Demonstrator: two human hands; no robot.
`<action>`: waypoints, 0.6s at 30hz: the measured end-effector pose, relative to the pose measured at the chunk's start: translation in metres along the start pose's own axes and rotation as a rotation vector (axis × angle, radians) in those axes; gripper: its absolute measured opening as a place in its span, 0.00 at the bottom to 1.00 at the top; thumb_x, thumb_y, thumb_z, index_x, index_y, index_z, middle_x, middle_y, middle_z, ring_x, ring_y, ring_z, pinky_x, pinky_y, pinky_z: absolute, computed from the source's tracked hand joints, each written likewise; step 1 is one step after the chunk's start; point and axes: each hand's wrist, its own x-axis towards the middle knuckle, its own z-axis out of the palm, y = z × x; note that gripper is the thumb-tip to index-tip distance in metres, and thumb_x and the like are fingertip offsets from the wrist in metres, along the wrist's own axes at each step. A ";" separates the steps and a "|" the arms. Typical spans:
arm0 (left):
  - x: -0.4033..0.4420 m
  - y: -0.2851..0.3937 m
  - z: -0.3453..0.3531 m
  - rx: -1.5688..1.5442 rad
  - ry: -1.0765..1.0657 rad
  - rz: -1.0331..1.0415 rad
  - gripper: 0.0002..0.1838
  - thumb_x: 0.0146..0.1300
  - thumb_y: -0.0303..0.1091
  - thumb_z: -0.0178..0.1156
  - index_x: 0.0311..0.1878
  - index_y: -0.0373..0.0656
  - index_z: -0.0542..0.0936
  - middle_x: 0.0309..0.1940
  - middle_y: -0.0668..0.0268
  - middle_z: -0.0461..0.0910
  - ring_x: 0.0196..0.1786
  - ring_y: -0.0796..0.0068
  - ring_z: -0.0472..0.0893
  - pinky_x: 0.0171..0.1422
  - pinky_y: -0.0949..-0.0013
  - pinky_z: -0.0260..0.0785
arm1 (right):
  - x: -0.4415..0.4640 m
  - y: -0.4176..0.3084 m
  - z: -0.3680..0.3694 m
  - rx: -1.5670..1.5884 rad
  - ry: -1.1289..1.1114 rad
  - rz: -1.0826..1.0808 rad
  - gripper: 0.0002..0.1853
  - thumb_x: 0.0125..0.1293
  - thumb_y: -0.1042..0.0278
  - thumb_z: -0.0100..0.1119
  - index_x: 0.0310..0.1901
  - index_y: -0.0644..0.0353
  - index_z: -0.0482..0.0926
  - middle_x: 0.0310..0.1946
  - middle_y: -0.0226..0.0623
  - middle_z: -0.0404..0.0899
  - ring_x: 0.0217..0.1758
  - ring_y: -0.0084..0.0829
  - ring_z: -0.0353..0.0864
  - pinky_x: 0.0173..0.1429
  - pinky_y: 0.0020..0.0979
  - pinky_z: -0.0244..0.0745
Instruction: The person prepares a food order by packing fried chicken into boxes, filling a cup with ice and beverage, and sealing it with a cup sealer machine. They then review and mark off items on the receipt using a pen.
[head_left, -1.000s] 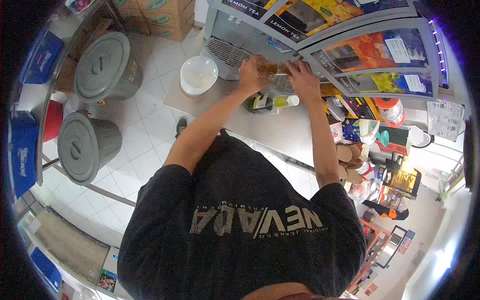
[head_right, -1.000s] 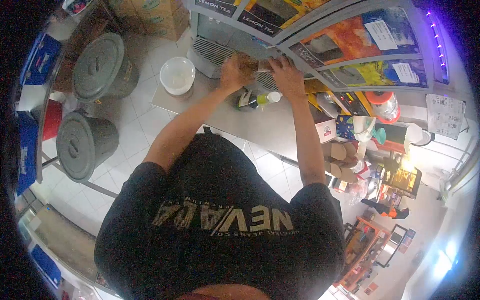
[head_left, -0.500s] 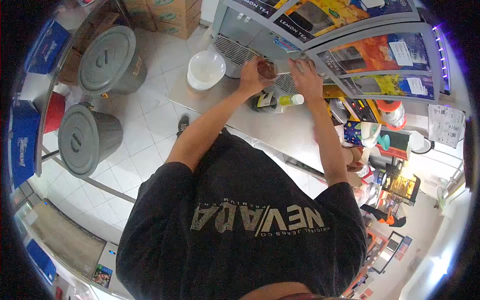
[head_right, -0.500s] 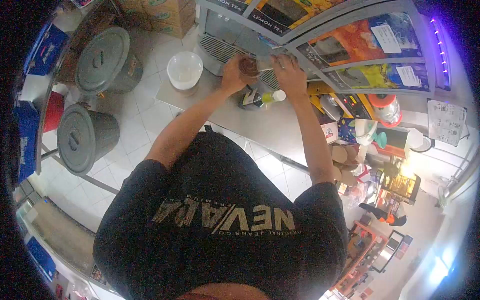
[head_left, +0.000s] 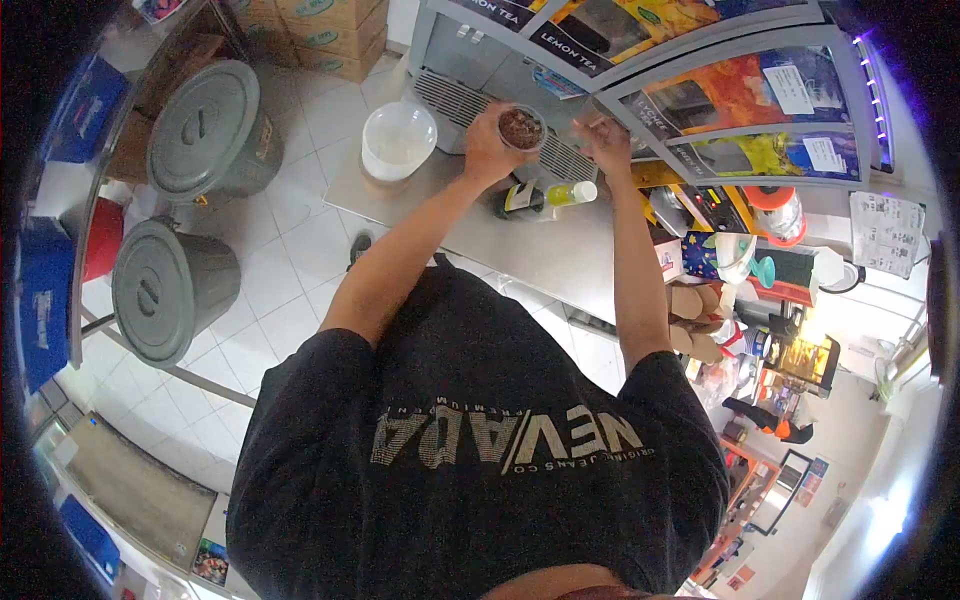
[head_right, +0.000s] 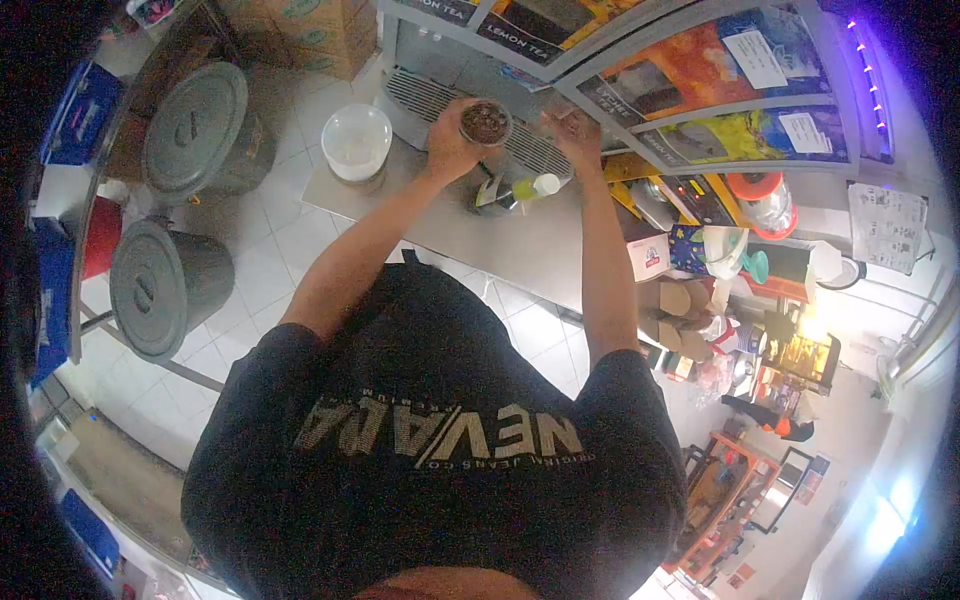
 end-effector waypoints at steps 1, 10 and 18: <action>0.001 0.003 -0.003 -0.021 -0.016 -0.032 0.43 0.33 0.38 0.87 0.58 0.41 0.80 0.49 0.58 0.87 0.54 0.56 0.87 0.61 0.57 0.79 | 0.002 -0.004 0.001 0.000 0.004 0.044 0.19 0.63 0.57 0.78 0.50 0.57 0.84 0.43 0.34 0.87 0.46 0.28 0.87 0.43 0.30 0.87; 0.006 0.008 -0.010 -0.072 -0.092 -0.166 0.41 0.35 0.40 0.87 0.56 0.42 0.81 0.50 0.58 0.87 0.53 0.57 0.87 0.61 0.58 0.80 | -0.006 -0.058 0.003 0.156 0.070 0.199 0.23 0.62 0.57 0.79 0.54 0.58 0.85 0.45 0.38 0.87 0.45 0.33 0.88 0.46 0.34 0.89; 0.002 -0.003 0.016 -0.026 -0.041 -0.076 0.44 0.29 0.36 0.86 0.56 0.40 0.79 0.46 0.55 0.87 0.50 0.51 0.86 0.58 0.54 0.78 | -0.019 -0.063 0.000 -0.136 0.054 0.028 0.23 0.63 0.53 0.77 0.55 0.55 0.85 0.41 0.39 0.88 0.47 0.42 0.89 0.59 0.37 0.83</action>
